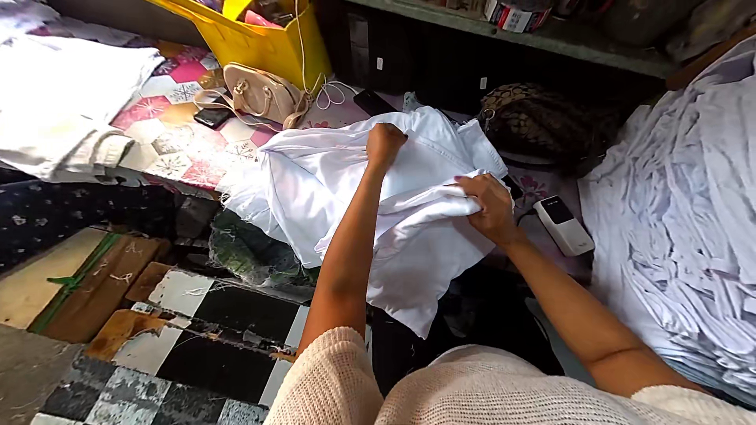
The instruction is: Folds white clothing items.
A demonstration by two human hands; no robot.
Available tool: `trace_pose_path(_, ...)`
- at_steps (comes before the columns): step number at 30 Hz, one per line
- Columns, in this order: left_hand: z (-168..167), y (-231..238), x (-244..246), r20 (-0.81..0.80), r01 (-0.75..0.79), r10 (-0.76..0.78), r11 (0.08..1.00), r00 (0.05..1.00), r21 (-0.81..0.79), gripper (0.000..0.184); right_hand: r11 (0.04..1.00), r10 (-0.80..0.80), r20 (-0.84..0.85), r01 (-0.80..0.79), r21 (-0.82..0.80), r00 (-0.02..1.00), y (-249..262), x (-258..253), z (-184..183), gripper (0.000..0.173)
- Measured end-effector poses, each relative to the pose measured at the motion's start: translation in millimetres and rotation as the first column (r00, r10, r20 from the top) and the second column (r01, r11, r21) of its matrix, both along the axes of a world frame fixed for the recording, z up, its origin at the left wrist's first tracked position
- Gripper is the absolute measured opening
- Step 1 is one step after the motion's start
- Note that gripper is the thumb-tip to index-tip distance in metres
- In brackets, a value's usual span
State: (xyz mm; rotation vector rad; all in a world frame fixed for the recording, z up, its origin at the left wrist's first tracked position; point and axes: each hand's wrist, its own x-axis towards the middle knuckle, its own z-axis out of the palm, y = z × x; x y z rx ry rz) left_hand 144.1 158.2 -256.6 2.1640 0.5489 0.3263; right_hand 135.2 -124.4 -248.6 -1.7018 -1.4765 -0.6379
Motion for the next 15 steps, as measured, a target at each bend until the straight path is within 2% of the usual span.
trace_pose_path(2, 9.5, -7.6, -11.8, 0.221, 0.013, -0.017, 1.000, 0.975, 0.022, 0.023, 0.998, -0.045, -0.045, 0.042, -0.055, 0.998, -0.6, -0.4, 1.7, 0.040)
trace_pose_path(3, 17.1, -15.6, -21.8, 0.333, 0.037, -0.049, 0.998, 0.942, 0.040, 0.022, 0.998, -0.040, -0.057, 0.037, -0.054, 0.998, -0.2, 0.4, 1.5, 0.039)
trace_pose_path(5, 35.2, -40.4, -51.1, 0.503, 0.137, -0.173, 0.985, 0.847, 0.108, 0.018, 1.000, 0.005, -0.045, -0.005, -0.003, 0.999, 1.8, 2.8, 0.3, 0.021)
trace_pose_path(7, 48.2, -71.3, -89.3, 0.572, 0.275, -0.334, 0.943, 0.749, 0.190, 0.014, 0.998, 0.020, -0.058, -0.017, 0.055, 0.998, 2.9, 1.6, -1.7, 0.014)
trace_pose_path(10, 49.9, -92.1, -125.0, 0.531, 0.530, -0.558, 0.818, 0.638, 0.222, 0.009, 0.994, 0.051, -0.055, -0.045, 0.097, 0.997, 2.1, 3.5, -3.4, 0.003)
trace_pose_path(11, 49.0, -87.5, -126.4, 0.512, 0.580, -0.582, 0.793, 0.632, 0.186, 0.012, 0.992, 0.069, -0.026, -0.066, 0.103, 0.997, 2.8, 5.0, -4.2, 0.005)
trace_pose_path(12, 48.2, -79.8, -124.3, 0.502, 0.577, -0.555, 0.806, 0.663, 0.129, 0.016, 0.990, 0.090, 0.000, -0.090, 0.106, 0.996, 3.7, 5.2, -4.8, 0.008)
trace_pose_path(13, 47.8, -70.2, -118.8, 0.475, 0.509, -0.480, 0.857, 0.738, 0.075, 0.020, 0.989, 0.109, 0.017, -0.110, 0.095, 0.994, 3.3, 4.6, -5.6, 0.008)
trace_pose_path(15, 44.5, -45.5, -93.3, 0.310, 0.278, -0.279, 0.959, 0.909, 0.050, 0.025, 0.989, 0.124, 0.060, -0.129, 0.073, 0.990, 2.0, 3.6, -5.3, 0.006)
